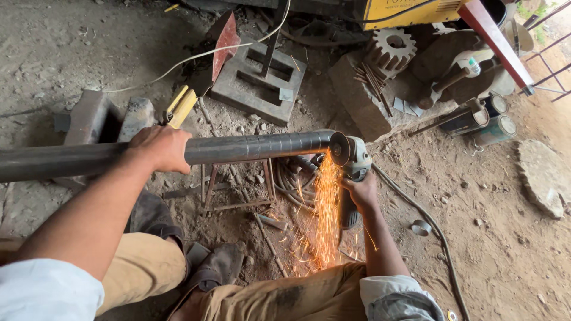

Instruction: The person sits on the ground and uses an angle grinder to cut a metal pipe clamped in a vise. Sparks fly as the tool cuts through the pipe, and the person adjusts the pipe's position in the vise during the process.

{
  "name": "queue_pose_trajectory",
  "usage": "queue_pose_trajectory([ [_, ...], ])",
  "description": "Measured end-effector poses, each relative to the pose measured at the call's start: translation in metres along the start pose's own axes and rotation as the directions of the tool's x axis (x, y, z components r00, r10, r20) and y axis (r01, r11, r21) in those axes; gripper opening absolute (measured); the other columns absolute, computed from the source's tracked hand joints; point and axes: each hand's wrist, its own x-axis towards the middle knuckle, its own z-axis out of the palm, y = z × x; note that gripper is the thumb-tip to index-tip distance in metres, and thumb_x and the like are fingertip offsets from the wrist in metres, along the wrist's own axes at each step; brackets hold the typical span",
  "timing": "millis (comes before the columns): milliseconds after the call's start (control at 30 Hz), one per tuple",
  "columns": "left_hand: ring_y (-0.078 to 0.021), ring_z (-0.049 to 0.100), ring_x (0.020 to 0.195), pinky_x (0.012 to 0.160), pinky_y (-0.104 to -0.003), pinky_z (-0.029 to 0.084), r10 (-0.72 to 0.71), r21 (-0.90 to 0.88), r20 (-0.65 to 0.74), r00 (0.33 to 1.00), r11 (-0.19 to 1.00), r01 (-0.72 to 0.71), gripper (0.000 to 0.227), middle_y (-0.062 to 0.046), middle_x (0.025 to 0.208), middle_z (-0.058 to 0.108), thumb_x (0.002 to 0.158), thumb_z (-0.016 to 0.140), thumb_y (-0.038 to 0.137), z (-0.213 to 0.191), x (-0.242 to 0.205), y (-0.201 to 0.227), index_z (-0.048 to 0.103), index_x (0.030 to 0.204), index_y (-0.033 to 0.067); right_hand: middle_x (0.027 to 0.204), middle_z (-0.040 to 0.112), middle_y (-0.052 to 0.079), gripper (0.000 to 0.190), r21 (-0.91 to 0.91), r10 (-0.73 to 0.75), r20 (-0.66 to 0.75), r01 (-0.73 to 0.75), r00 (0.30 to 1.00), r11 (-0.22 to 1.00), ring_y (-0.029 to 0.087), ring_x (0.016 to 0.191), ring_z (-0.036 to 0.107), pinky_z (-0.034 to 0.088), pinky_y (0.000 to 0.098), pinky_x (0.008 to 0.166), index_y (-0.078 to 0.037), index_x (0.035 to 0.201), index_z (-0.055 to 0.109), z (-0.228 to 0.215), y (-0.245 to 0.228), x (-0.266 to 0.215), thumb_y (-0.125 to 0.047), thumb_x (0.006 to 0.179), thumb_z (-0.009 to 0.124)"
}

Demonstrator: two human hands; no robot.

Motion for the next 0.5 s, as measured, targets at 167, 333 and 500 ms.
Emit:
queue_pose_trajectory([
  [167, -0.0308, 0.075, 0.101, 0.093, -0.046, 0.059, -0.048, 0.069, 0.000, 0.999, 0.997, 0.047, 0.049, -0.012, 0.106, 0.077, 0.071, 0.081, 0.031, 0.008, -0.004, 0.006, 0.067, 0.116, 0.0187, 0.089, 0.075, 0.019, 0.032, 0.096, 0.044, 0.066, -0.050, 0.997, 0.994, 0.026, 0.069, 0.071, 0.060, 0.0391, 0.069, 0.002, 0.098, 0.072, 0.003, 0.003, -0.001, -0.007, 0.069, 0.080],
  [333, -0.0288, 0.075, 0.100, 0.092, -0.044, 0.058, -0.059, 0.099, -0.057, 0.997, 0.993, 0.065, 0.046, -0.010, 0.107, 0.076, 0.079, 0.075, 0.024, 0.026, -0.002, 0.003, 0.062, 0.122, 0.0174, 0.091, 0.071, 0.017, 0.043, 0.053, 0.128, 0.034, -0.130, 0.991, 0.990, 0.026, 0.072, 0.073, 0.066, 0.0421, 0.070, 0.003, 0.103, 0.060, 0.003, -0.003, 0.002, -0.007, 0.067, 0.081],
  [500, -0.0284, 0.071, 0.107, 0.096, -0.042, 0.055, 0.126, 0.253, -0.434, 0.892, 0.967, -0.013, 0.026, -0.010, 0.109, 0.074, 0.088, 0.066, 0.016, 0.064, 0.000, -0.008, 0.060, 0.113, 0.0124, 0.089, 0.071, 0.015, 0.039, 0.090, 0.072, 0.064, -0.077, 0.995, 0.993, 0.025, 0.071, 0.071, 0.063, 0.0410, 0.070, 0.001, 0.102, 0.065, 0.001, -0.003, -0.003, -0.008, 0.067, 0.079],
])
